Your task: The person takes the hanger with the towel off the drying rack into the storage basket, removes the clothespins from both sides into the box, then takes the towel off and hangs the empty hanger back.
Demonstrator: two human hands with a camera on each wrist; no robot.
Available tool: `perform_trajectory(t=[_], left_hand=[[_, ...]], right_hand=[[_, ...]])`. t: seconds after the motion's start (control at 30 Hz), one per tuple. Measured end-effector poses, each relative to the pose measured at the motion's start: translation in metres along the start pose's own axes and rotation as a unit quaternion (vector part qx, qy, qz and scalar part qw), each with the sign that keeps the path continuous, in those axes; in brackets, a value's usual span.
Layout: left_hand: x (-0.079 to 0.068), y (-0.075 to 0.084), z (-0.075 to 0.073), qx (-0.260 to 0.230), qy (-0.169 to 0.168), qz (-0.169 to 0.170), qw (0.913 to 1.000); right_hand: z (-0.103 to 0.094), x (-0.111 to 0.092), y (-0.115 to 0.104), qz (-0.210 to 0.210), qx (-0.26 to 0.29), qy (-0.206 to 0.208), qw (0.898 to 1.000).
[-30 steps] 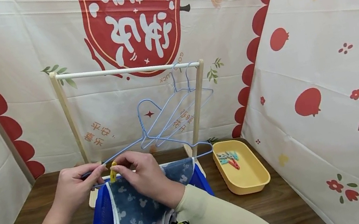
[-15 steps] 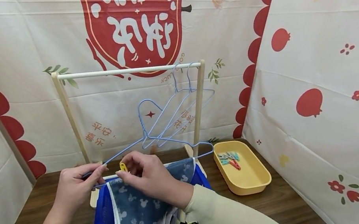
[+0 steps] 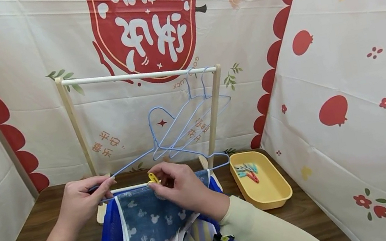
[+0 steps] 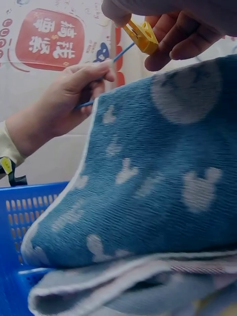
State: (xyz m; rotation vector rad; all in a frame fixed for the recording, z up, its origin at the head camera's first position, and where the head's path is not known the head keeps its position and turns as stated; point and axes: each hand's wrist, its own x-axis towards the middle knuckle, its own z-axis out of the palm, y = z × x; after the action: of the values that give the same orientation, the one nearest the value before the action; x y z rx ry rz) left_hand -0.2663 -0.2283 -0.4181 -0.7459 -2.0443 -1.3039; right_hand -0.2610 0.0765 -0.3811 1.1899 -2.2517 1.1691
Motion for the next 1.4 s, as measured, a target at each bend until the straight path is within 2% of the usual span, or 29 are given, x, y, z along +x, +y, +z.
perform_trajectory(t=[0.13,0.23,0.4,0.47,0.6,0.73,0.97,1.1,1.27,1.4], left_hand=[[0.000,-0.001,0.000,-0.006,0.002,0.005,1.0000],[0.000,-0.002,0.000,-0.009,0.005,0.007,0.9999],[-0.001,-0.004,0.000,-0.013,0.005,0.007,0.9999],[-0.001,-0.004,0.000,-0.013,0.005,0.008,0.9999],[0.000,-0.004,0.000,-0.013,0.006,0.009,0.9999],[-0.001,-0.004,-0.001,-0.013,0.007,0.008,0.9999],[-0.001,-0.004,-0.001,-0.007,0.009,0.006,0.9999],[0.000,-0.003,-0.002,-0.005,0.010,0.010,0.9999],[0.001,-0.003,-0.002,-0.008,0.009,0.008,0.9999],[0.001,-0.004,-0.002,-0.010,0.009,0.008,0.9999]], right_hand=[[-0.014,-0.009,0.007,0.003,-0.007,0.015,1.000],[-0.028,-0.016,0.013,-0.020,-0.003,0.035,0.999],[-0.057,-0.029,0.024,-0.070,-0.014,0.107,0.992],[-0.069,-0.034,0.028,-0.065,-0.015,0.148,0.987],[-0.092,-0.045,0.036,-0.029,-0.015,0.230,0.973],[-0.111,-0.055,0.051,0.012,-0.036,0.273,0.961],[-0.137,-0.074,0.099,0.093,-0.101,0.252,0.958],[-0.149,-0.086,0.129,0.178,-0.133,0.219,0.950],[-0.160,-0.099,0.165,0.291,-0.179,0.127,0.931],[-0.162,-0.107,0.186,0.334,-0.200,0.045,0.920]])
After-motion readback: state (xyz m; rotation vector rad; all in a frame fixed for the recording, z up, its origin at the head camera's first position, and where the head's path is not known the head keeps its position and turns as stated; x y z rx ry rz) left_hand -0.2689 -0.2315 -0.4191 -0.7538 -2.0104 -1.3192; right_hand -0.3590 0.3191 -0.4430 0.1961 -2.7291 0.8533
